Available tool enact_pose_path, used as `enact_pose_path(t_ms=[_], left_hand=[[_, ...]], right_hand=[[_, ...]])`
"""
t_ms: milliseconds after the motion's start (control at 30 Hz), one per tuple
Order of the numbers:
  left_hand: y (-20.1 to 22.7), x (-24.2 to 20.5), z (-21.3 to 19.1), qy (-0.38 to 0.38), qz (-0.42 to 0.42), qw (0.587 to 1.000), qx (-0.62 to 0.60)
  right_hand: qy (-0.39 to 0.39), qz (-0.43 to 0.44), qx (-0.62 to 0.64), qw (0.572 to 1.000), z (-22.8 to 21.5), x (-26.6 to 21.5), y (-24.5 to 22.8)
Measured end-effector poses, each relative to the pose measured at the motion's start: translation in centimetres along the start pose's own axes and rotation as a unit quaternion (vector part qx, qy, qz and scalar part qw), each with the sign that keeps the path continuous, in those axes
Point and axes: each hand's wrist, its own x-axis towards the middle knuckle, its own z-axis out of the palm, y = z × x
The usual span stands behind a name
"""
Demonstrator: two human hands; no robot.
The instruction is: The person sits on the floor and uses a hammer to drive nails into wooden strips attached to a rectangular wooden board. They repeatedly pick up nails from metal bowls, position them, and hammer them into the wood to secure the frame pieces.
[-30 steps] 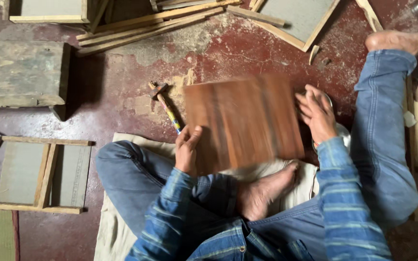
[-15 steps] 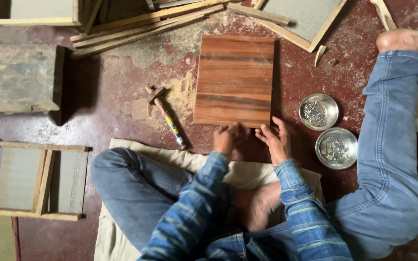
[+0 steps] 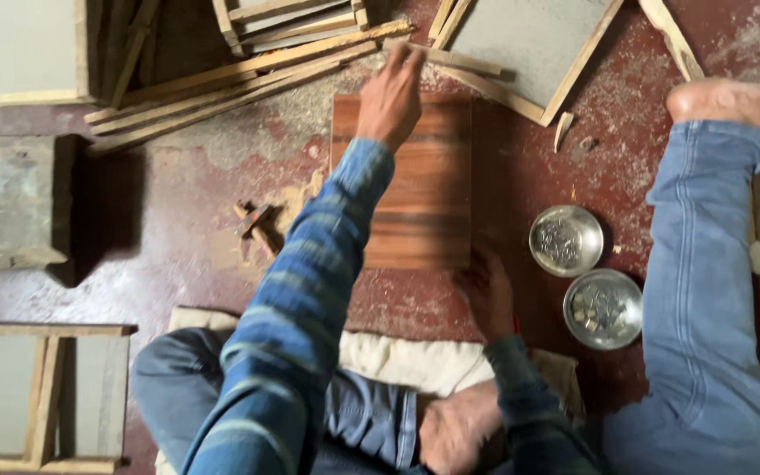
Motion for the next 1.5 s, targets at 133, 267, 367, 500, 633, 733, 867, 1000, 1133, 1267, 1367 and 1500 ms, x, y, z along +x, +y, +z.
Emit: enact_pose_path(t_ms=[133, 267, 367, 500, 633, 733, 867, 1000, 1133, 1267, 1367, 1500], left_hand=[[-2.7, 5.8, 7.1, -0.013, 0.086, 0.991, 0.097], [-3.0, 7.0, 10.6, 0.033, 0.125, 0.970, 0.203], [-1.9, 5.6, 6.8, 0.016, 0.172, 0.954, 0.247], [0.6, -2.8, -3.4, 0.120, 0.041, 0.991, -0.051], [3.6, -19.9, -10.6, 0.063, -0.228, 0.921, -0.311], [6.9, -29.3, -9.5, 0.070, -0.379, 0.770, -0.508], [10.3, -33.4, -3.2, 0.078, -0.567, 0.702, -0.425], [11.4, -31.1, 0.2, 0.099, -0.597, 0.705, -0.370], [11.7, -30.0, 0.6, 0.149, -0.586, 0.664, -0.440], [10.0, -31.0, -0.3, 0.140, -0.534, 0.755, -0.353], [7.0, -32.6, -1.7, 0.194, -0.454, 0.838, -0.231], [3.1, -33.7, -4.3, 0.202, -0.402, 0.845, -0.290]], right_hand=[[0.041, 0.054, -0.013, 0.998, 0.4, -0.1, -0.2], [0.039, 0.080, -0.064, 0.994, 0.3, -0.4, -1.1], [0.038, 0.046, -0.039, 0.997, 1.0, -0.2, -2.0], [0.066, -0.070, -0.145, 0.985, 1.4, -0.2, -2.2], [0.106, -0.163, -0.285, 0.939, 2.0, 1.5, -1.1], [0.088, -0.193, -0.227, 0.950, 2.4, 4.4, -1.9], [0.051, -0.168, -0.212, 0.961, 1.8, 4.9, -3.7], [0.030, -0.156, -0.232, 0.960, 0.5, 0.3, -4.3], [-0.023, -0.233, -0.265, 0.935, 0.9, -3.9, -3.4], [0.002, -0.239, -0.316, 0.918, 1.9, -4.4, -3.7], [0.013, -0.233, -0.311, 0.921, 1.9, -4.4, -4.0], [0.005, -0.179, -0.274, 0.945, 1.7, -4.1, -4.0]])
